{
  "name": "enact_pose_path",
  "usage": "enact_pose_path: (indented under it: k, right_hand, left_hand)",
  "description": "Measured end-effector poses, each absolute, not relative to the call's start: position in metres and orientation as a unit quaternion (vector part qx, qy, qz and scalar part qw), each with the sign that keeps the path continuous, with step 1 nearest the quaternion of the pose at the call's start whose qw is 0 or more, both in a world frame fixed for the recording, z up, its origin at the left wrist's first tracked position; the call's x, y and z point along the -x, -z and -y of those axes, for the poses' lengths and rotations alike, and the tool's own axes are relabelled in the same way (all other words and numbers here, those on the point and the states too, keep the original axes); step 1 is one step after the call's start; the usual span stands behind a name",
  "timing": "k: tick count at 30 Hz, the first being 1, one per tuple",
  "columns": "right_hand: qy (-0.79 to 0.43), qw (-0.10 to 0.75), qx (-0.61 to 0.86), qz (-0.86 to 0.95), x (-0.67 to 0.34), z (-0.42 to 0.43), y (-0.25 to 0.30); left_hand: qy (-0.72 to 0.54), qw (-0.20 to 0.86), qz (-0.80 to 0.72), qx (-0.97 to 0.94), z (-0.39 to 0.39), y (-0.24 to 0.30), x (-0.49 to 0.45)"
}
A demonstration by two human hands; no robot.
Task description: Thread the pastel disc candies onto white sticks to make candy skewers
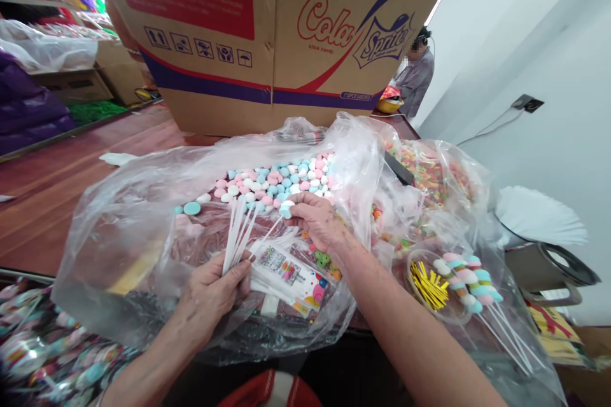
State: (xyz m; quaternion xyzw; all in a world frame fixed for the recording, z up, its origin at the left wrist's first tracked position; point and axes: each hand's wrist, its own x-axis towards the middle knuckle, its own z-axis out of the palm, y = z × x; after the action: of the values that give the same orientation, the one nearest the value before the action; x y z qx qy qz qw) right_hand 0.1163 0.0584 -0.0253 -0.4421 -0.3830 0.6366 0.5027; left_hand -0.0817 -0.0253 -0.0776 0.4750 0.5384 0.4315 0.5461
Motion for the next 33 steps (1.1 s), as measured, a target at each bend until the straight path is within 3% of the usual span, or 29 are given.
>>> enact_pose_path:
  k: [10, 18, 23, 29, 33]
  right_hand:
    - [-0.535, 0.511, 0.453, 0.498, -0.111, -0.046, 0.037]
    - [-0.225, 0.477, 0.485, 0.698, -0.105, -0.035, 0.056]
    - [-0.101, 0.472, 0.459, 0.746, -0.102, -0.034, 0.064]
    - [-0.119, 0.393, 0.494, 0.766, -0.098, -0.032, 0.057]
    - [-0.151, 0.390, 0.502, 0.757, -0.096, -0.030, 0.052]
  left_hand:
    - [-0.439, 0.561, -0.550, -0.437, 0.025, 0.079, 0.080]
    - [-0.462, 0.539, -0.551, -0.438, 0.026, 0.088, 0.081]
    - [-0.458, 0.547, -0.557, -0.425, 0.028, 0.082, 0.079]
    - [-0.462, 0.551, -0.549, -0.426, 0.028, 0.087, 0.081]
    - [-0.464, 0.555, -0.547, -0.420, 0.028, 0.085, 0.081]
